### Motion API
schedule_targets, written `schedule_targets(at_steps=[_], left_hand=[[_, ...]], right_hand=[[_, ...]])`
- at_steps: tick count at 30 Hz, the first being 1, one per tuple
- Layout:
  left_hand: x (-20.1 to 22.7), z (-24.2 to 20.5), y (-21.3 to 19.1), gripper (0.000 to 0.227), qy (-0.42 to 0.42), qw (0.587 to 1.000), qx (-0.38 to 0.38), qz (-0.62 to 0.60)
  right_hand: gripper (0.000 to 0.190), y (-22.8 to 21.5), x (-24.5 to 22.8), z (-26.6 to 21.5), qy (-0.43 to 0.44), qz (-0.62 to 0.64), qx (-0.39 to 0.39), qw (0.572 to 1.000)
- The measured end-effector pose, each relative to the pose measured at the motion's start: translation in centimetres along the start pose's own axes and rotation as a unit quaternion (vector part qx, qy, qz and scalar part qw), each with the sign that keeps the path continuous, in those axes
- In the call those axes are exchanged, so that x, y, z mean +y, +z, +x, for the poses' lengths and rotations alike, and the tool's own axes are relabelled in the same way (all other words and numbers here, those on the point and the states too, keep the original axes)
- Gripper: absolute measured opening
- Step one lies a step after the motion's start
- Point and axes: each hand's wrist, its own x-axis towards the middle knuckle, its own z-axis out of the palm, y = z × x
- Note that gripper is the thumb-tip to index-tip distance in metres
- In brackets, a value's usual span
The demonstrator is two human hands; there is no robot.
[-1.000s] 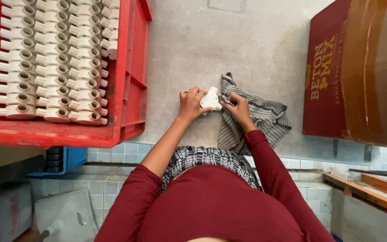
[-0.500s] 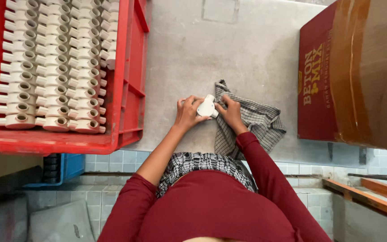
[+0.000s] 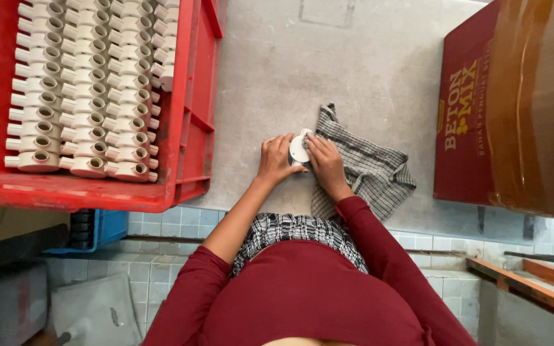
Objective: The person picks up a white PVC four-way outlet box from a workspace and uses a cloth to wipe different sides of it before placing it into a red crate.
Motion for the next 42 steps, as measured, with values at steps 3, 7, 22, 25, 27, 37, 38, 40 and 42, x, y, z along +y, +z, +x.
schedule_targets(at_steps=[3,7,22,25,27,37,38,40,42], left_hand=[[-0.4,-0.2,1.1,0.092,-0.001,0.999,0.012,0.033],[-0.6,-0.4,1.4,0.074,0.003,0.997,0.032,0.071],[-1.3,-0.4,-0.1,0.087,-0.002,0.997,-0.063,-0.033],[-1.6,-0.6,1.1,0.098,-0.021,0.998,-0.046,-0.022],[-0.7,-0.8,0.1,0.101,-0.021,0.999,-0.014,0.031],[0.4,-1.2,-1.0,0.086,0.014,0.996,0.013,0.082],[0.2,-1.2,-0.8,0.083,0.013,0.996,0.024,0.085],[0.1,-1.1,-0.4,0.08,0.012,0.996,0.034,0.084],[-0.1,-1.3,-0.2,0.086,0.003,0.998,0.014,0.058]], right_hand=[[0.021,0.0,-1.9,1.4,0.057,0.015,-0.004,0.998],[0.018,0.4,-1.6,-0.8,-0.009,0.089,-0.033,0.995],[0.016,-0.9,0.7,-0.5,0.109,0.088,0.073,0.987],[0.012,1.0,-0.9,1.0,-0.092,0.031,0.006,0.995],[0.009,2.5,-0.9,1.5,-0.186,-0.108,-0.006,0.977],[0.018,1.4,0.1,-1.5,-0.193,-0.06,-0.083,0.976],[0.015,0.7,-0.3,-1.8,-0.155,0.002,-0.089,0.984],[0.017,-0.5,-0.5,-2.9,-0.112,0.061,-0.096,0.987],[0.027,-1.1,-0.4,-4.2,-0.073,0.123,-0.086,0.986]])
